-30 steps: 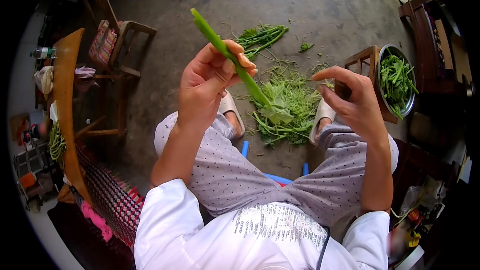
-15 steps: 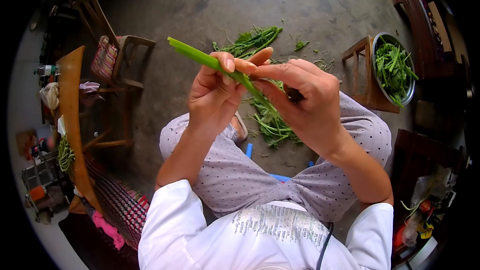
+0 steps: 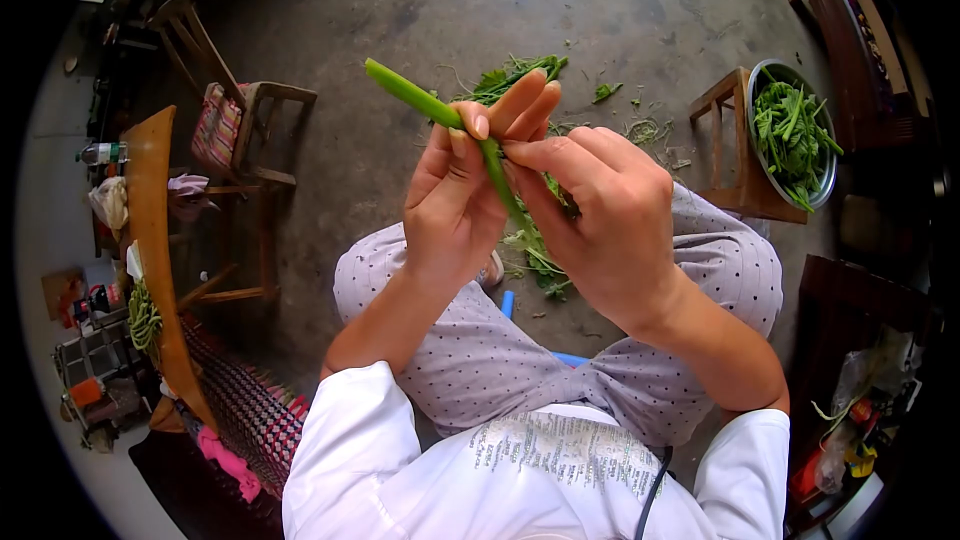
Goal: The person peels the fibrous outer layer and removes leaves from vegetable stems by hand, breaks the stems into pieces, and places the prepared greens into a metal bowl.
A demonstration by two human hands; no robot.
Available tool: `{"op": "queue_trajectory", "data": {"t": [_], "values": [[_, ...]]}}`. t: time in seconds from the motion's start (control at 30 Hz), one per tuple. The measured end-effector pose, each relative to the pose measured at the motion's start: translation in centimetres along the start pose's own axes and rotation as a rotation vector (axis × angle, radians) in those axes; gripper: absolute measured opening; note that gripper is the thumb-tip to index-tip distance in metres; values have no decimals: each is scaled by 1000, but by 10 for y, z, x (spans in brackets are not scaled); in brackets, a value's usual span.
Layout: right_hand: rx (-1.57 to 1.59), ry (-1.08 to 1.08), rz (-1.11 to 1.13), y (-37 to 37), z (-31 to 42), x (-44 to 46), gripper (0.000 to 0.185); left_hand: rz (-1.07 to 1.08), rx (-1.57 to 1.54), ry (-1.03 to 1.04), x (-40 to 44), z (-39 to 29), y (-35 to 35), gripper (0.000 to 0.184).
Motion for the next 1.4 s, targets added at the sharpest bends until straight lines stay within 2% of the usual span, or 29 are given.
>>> {"op": "queue_trajectory", "data": {"t": [0.07, 0.4, 0.6, 0.67, 0.73, 0.77, 0.93, 1.03, 1.17, 1.23, 1.27, 1.33, 1.4], "values": [[-56, -19, 7, 0, 2, -1, 12, -82, 7, -5, -1, 1, -1, 9], [-193, -121, 31, 9, 1, -6, 11, -137, 241, -9, -5, 5, -3, 11], [-77, -63, -24, 9, -4, -3, 13, -82, 255, -50, -6, 7, -1, 11], [-9, -2, 25, 2, -4, 2, 8, -120, 53, -78, -3, 4, 0, 10], [217, 211, -6, -1, -13, 4, 6, -110, 47, -88, -1, 0, 0, 10], [238, 258, 49, -5, -14, 7, 9, -126, -4, -106, -1, -1, 0, 10], [275, 265, 115, -4, -12, 3, 9, -138, -94, -141, -2, -1, -3, 10], [85, 133, 90, -3, -7, 0, 11, -140, -85, -111, -1, 2, -4, 14], [50, 107, 60, -6, -3, 3, 10, -108, -59, -93, 0, 3, -2, 13], [250, 264, 99, -6, -8, 3, 12, -122, -25, -66, 0, 1, -3, 10], [252, 262, 100, -5, -8, 3, 12, -123, -24, -64, 0, 0, -3, 10], [462, 477, 263, 4, -17, -1, 12, -96, 130, 21, 0, -3, -3, 10], [514, 538, 322, 5, -19, -1, 18, -64, 207, 67, -1, -3, 0, 11]]}}
Point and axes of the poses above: each hand's wrist, its own x-axis towards the middle knuckle, its own y-axis out of the palm, z = x × y, the point moved 4 cm from there along x, towards the middle knuckle, and after that the axes turned 8 degrees about -x, right-handed, at the moved point
